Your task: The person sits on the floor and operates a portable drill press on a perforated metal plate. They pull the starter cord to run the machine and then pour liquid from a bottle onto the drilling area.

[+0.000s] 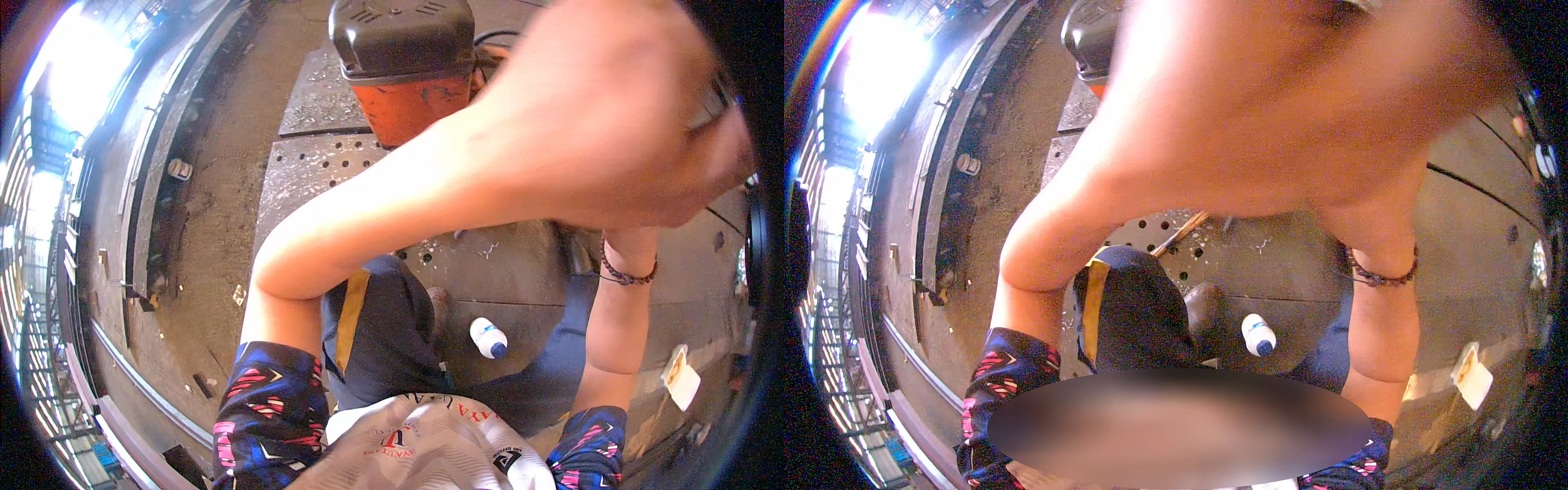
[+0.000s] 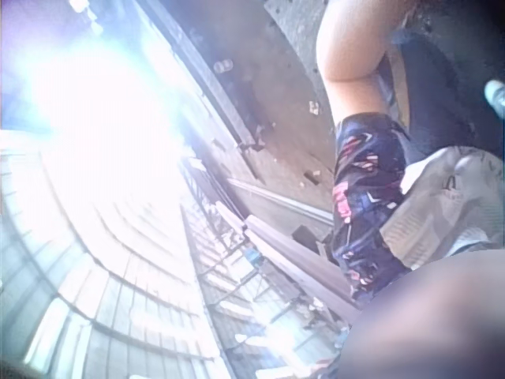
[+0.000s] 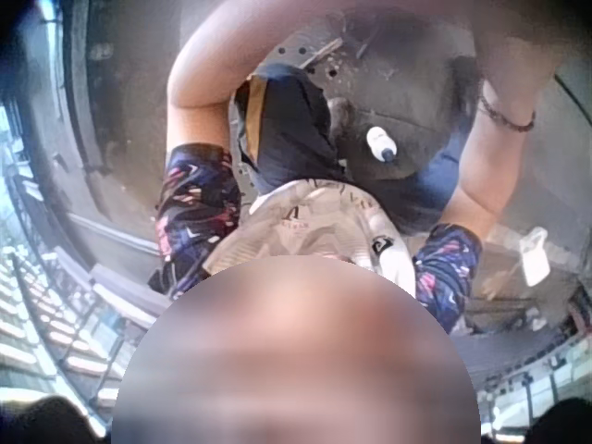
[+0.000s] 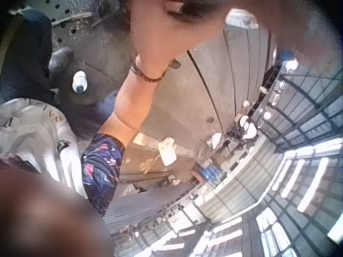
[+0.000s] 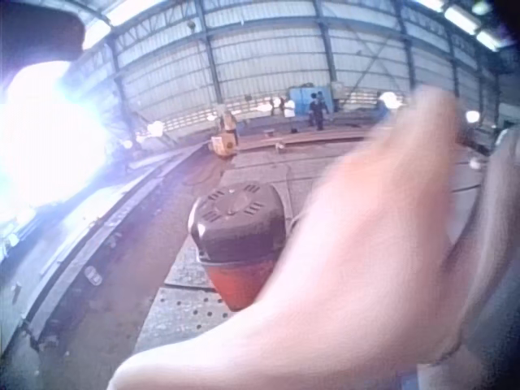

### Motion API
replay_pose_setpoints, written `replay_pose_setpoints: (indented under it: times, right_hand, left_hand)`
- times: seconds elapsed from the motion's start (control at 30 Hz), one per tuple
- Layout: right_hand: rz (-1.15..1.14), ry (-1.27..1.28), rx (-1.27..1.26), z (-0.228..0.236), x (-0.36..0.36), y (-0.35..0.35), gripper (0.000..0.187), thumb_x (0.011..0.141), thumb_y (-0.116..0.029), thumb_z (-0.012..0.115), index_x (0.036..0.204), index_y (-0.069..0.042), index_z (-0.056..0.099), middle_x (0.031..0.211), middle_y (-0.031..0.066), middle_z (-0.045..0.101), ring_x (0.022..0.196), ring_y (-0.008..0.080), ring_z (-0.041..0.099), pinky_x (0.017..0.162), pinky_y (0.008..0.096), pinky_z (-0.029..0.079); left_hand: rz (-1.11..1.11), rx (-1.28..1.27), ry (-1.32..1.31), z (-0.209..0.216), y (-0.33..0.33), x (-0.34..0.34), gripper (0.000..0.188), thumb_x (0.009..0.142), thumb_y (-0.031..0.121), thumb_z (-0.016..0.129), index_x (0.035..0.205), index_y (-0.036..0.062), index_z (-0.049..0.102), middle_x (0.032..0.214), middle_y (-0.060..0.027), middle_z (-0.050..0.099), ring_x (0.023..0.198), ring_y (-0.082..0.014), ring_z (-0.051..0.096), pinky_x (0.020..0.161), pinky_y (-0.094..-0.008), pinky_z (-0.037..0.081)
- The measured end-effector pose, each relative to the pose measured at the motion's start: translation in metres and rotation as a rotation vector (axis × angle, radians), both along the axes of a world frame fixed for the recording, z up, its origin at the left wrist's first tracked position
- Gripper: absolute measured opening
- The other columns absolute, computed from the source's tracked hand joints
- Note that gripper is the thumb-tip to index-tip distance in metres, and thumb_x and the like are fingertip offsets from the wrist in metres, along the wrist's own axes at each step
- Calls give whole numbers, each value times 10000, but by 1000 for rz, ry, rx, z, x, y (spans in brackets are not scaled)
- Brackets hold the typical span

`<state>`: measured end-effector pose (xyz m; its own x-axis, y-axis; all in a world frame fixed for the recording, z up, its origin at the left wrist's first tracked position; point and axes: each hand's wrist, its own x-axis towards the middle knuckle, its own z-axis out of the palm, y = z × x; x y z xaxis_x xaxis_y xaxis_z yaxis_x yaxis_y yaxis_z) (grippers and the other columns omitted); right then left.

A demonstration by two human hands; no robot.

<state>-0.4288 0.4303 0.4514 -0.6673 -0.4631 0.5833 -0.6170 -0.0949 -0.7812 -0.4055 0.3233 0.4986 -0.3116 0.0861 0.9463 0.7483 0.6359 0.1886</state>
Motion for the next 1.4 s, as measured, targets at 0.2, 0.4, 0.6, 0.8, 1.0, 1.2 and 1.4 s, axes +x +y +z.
replay_pose_setpoints:
  times: [0.2, 0.4, 0.6, 0.8, 1.0, 1.2, 1.4]
  right_hand:
    - [-140, -32, 42, -30, -57, 18, 224, 913, -185, 637, 1029, -1, 585, 855, 75, 601, 737, 148, 577, 717, 314, 477]
    - [-263, -221, 193, -127, -178, 28, 285, 933, -265, 613, 1030, 3, 616, 868, 94, 632, 770, 163, 605, 752, 320, 485]
    - [-269, -353, 338, -207, -250, 8, 365, 952, -346, 589, 1031, 6, 646, 881, 112, 662, 802, 177, 632, 788, 327, 493]
    - [-295, -386, 384, -263, -283, 18, 454, 972, -427, 564, 1031, 9, 677, 894, 131, 693, 835, 192, 660, 823, 334, 501]
    - [-428, -384, 289, -305, -270, 80, 548, 992, -507, 540, 1032, 12, 708, 907, 149, 723, 868, 207, 687, 859, 341, 510]
    - [-649, -575, 289, -316, -182, 149, 768, 1004, -642, 362, 1029, 35, 722, 927, 166, 733, 883, 238, 694, 852, 367, 506]
    - [-681, -582, 327, -313, -136, 161, 769, 1008, -635, 373, 1054, 54, 713, 953, 149, 729, 926, 233, 690, 851, 357, 516]
  left_hand:
    - [-194, 198, -349, 12, 12, 7, 430, 862, 246, 634, 529, -22, 581, 458, -213, 479, 443, -410, 529, 475, -460, 445]
    - [-331, 244, -524, 13, 4, 13, 484, 923, 232, 585, 513, -12, 505, 437, -174, 429, 398, -366, 430, 451, -426, 380]
    - [-388, 299, -531, 10, 2, 18, 463, 928, 189, 572, 511, 10, 481, 430, -143, 391, 381, -323, 395, 433, -409, 338]
    - [-392, 308, -476, 1, 0, 9, 468, 912, 207, 584, 506, -4, 484, 432, -163, 390, 367, -325, 388, 416, -413, 331]
    - [-276, 325, -579, 18, -17, 41, 508, 941, 267, 588, 531, -20, 505, 427, -130, 411, 366, -192, 381, 401, -380, 329]
    - [-441, 442, -691, 2, -51, 67, 504, 1041, 312, 494, 684, -12, 640, 597, -70, 609, 536, -136, 552, 527, -278, 428]
    - [-343, 598, -540, -28, -59, 91, 531, 1069, 277, 405, 635, 10, 553, 526, -86, 531, 455, -180, 518, 490, -297, 419]
